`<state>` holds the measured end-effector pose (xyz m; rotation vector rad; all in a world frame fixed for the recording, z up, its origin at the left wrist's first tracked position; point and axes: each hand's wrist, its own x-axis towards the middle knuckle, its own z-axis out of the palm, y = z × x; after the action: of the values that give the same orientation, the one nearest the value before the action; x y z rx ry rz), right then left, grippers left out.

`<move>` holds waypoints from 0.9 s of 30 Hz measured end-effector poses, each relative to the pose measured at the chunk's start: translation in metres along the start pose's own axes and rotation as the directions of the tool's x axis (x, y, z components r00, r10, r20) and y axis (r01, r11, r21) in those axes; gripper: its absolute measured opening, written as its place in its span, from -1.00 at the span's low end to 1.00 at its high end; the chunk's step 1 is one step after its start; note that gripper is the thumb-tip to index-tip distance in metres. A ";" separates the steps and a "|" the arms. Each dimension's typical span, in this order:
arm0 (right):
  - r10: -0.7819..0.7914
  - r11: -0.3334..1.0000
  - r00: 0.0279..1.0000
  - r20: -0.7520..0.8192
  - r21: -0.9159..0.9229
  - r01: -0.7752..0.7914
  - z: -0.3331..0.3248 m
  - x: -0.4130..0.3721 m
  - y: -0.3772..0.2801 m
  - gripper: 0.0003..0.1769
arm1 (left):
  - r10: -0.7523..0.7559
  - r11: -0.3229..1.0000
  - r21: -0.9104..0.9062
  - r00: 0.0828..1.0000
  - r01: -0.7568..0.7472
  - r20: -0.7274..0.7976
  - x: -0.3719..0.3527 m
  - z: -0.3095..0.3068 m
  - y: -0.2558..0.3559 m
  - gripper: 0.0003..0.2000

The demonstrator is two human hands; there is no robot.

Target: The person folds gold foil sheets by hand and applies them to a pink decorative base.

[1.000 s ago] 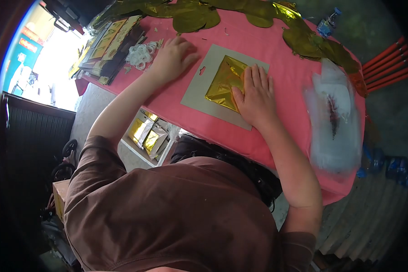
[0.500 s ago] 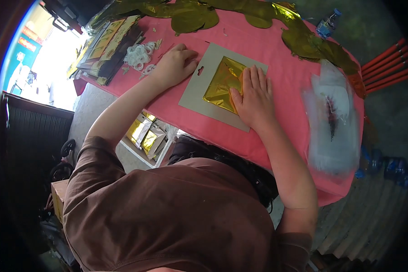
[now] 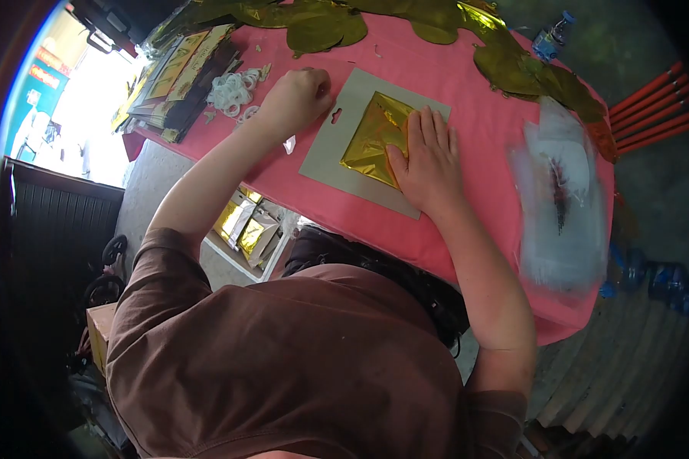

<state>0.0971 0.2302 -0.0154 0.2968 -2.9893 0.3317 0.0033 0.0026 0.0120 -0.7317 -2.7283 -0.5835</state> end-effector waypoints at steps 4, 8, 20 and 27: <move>-0.001 1.000 1.000 0.001 0.007 0.001 0.000 0.001 0.000 -0.28 | -0.015 1.000 -0.001 0.999 0.015 0.033 -0.005 -0.006 0.016 -0.84; 0.010 1.000 1.000 0.011 0.012 -0.010 -0.001 0.001 -0.002 -0.28 | -0.007 1.000 -0.021 1.000 0.007 0.010 -0.013 -0.006 0.024 -0.85; -0.010 1.000 1.000 -0.018 -0.014 0.009 0.001 0.001 0.001 -0.27 | -0.121 0.988 -0.069 0.967 0.139 0.223 -0.028 -0.022 0.022 -0.75; -0.016 1.000 1.000 -0.021 -0.026 0.016 0.003 0.001 0.002 -0.28 | -0.061 0.993 0.105 0.997 0.057 0.045 -0.035 -0.005 0.003 -0.66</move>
<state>0.0958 0.2315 -0.0189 0.3127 -2.9668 0.2929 0.0344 -0.0121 0.0051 -0.6500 -2.8084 -0.4386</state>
